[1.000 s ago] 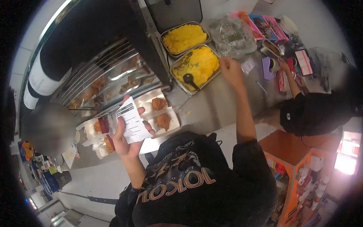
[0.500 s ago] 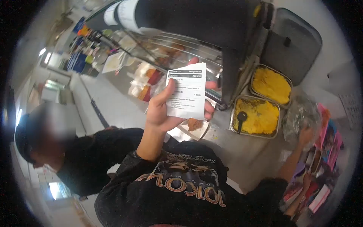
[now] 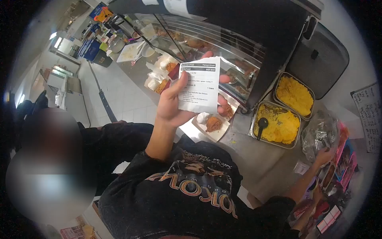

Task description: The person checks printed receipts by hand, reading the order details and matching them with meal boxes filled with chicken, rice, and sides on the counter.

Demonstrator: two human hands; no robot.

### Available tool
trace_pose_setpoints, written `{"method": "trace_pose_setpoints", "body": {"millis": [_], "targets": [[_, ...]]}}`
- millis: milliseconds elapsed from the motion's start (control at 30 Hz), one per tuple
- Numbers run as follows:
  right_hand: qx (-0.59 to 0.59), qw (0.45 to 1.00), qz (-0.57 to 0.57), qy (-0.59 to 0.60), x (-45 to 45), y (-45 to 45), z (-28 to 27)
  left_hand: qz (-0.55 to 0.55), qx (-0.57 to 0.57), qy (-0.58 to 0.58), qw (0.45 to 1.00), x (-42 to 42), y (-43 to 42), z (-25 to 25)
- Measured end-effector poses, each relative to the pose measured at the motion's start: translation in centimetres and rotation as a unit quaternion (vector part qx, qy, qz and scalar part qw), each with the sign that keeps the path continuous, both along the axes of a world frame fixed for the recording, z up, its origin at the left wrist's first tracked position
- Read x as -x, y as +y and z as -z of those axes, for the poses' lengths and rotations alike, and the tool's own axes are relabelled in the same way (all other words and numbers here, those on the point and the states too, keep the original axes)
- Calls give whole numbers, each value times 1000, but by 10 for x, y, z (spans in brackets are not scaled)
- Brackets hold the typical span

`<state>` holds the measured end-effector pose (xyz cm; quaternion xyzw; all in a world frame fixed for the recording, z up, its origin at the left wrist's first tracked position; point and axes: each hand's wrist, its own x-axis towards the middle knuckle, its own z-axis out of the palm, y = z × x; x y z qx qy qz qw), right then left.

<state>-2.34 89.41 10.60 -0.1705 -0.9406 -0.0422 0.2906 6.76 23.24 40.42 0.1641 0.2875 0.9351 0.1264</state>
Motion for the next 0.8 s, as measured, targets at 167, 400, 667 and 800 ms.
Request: {"method": "trace_pose_setpoints", "body": {"millis": [167,400,667,800], "targets": [[181,973,59,133,-2,39,15,9,13,5,1000,-12,-39,-6],[191,856,97,470,-16,-32,-53,41,-31,14,999,-10,-72,4],[518,797,-126,284,-79,-314,-167,68,-115,-8,991,-12,-107,11],[608,748,-259,-54,-88,-430,-127,72,-127,-1,989,-12,-124,16]]}}
